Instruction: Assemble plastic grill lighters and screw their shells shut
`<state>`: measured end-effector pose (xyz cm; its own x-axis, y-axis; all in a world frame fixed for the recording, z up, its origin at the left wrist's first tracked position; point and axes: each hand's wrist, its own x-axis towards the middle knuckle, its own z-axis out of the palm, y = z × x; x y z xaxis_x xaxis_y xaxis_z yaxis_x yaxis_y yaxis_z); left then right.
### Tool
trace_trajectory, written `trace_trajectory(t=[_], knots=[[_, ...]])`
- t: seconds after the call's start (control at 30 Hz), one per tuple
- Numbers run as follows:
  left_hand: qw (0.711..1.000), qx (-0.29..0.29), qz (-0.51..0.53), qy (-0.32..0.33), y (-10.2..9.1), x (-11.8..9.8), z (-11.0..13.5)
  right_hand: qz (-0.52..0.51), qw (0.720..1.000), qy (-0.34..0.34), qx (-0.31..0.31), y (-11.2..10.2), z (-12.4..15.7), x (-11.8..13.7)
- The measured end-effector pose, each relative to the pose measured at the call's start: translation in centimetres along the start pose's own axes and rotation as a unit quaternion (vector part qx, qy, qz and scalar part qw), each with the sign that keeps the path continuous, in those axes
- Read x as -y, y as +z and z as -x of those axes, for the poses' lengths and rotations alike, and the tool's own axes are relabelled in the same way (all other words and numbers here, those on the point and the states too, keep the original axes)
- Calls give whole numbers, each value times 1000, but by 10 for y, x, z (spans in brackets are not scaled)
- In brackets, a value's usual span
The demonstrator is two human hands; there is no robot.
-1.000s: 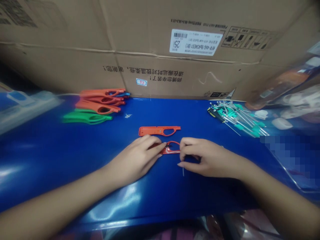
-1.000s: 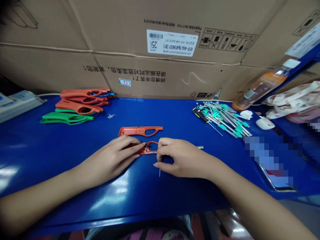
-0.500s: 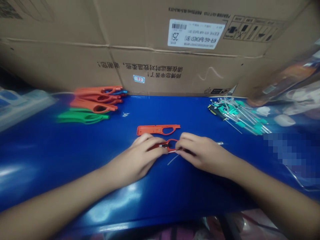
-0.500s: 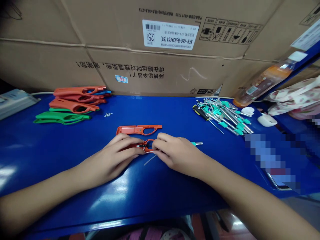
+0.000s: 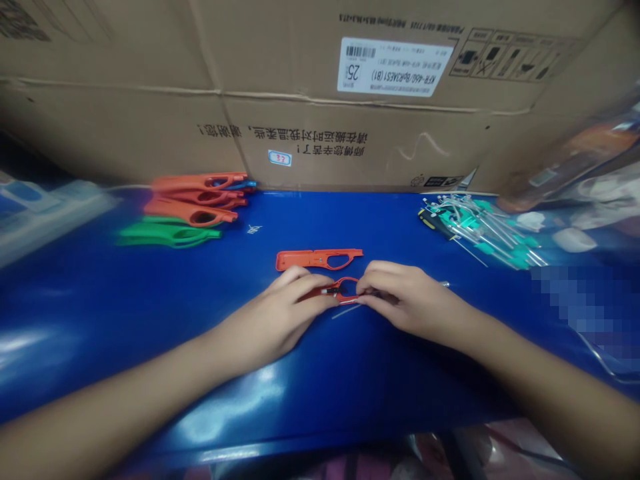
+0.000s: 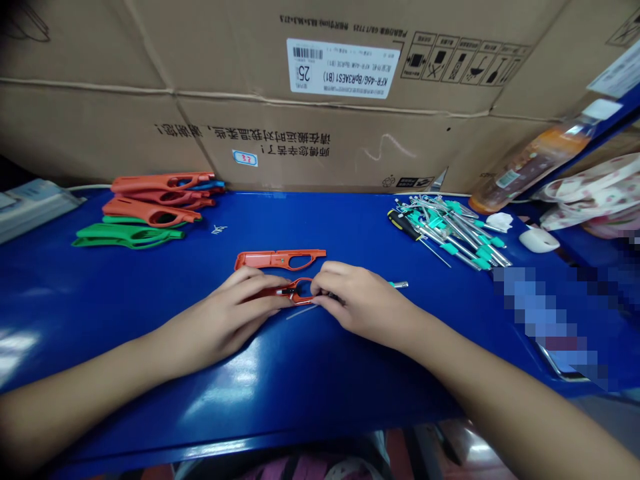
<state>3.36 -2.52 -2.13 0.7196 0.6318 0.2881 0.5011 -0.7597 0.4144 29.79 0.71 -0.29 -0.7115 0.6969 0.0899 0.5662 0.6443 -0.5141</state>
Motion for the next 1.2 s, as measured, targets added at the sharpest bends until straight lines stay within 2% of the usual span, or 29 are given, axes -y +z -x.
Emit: trace_trajectory(t=[0.3,0.47,0.67,0.8,0.87,0.93,1.0,1.07,1.13,1.2], knots=[[1000,4,-13,-5,-1,-2,-1,49,999,-11,5,-2,0,-1],[1000,-2,-14,-5,1,-1,0,22,999,-26,-3,-3,-1,-4],[997,-13,-59,43,2,4,4,18,999,-37,-11,-3,-2,-6],[996,-17,-77,50,4,5,5,22,999,-35,-16,-1,-2,-1],[996,-21,-74,37,4,6,4,4,998,-44,-37,-4,-3,-2],[998,-27,-61,22,5,7,3,6,994,-36,-100,-13,-3,-8],[998,-33,-50,15,4,9,3,66,980,20,-186,-29,-2,-23],[998,-37,-44,15,3,10,3,167,951,119,-233,-49,3,-44],[998,-39,-41,14,2,10,4,246,909,243,-232,-68,9,-68],[998,-42,-41,17,2,11,4,282,866,352,-218,-81,14,-88]])
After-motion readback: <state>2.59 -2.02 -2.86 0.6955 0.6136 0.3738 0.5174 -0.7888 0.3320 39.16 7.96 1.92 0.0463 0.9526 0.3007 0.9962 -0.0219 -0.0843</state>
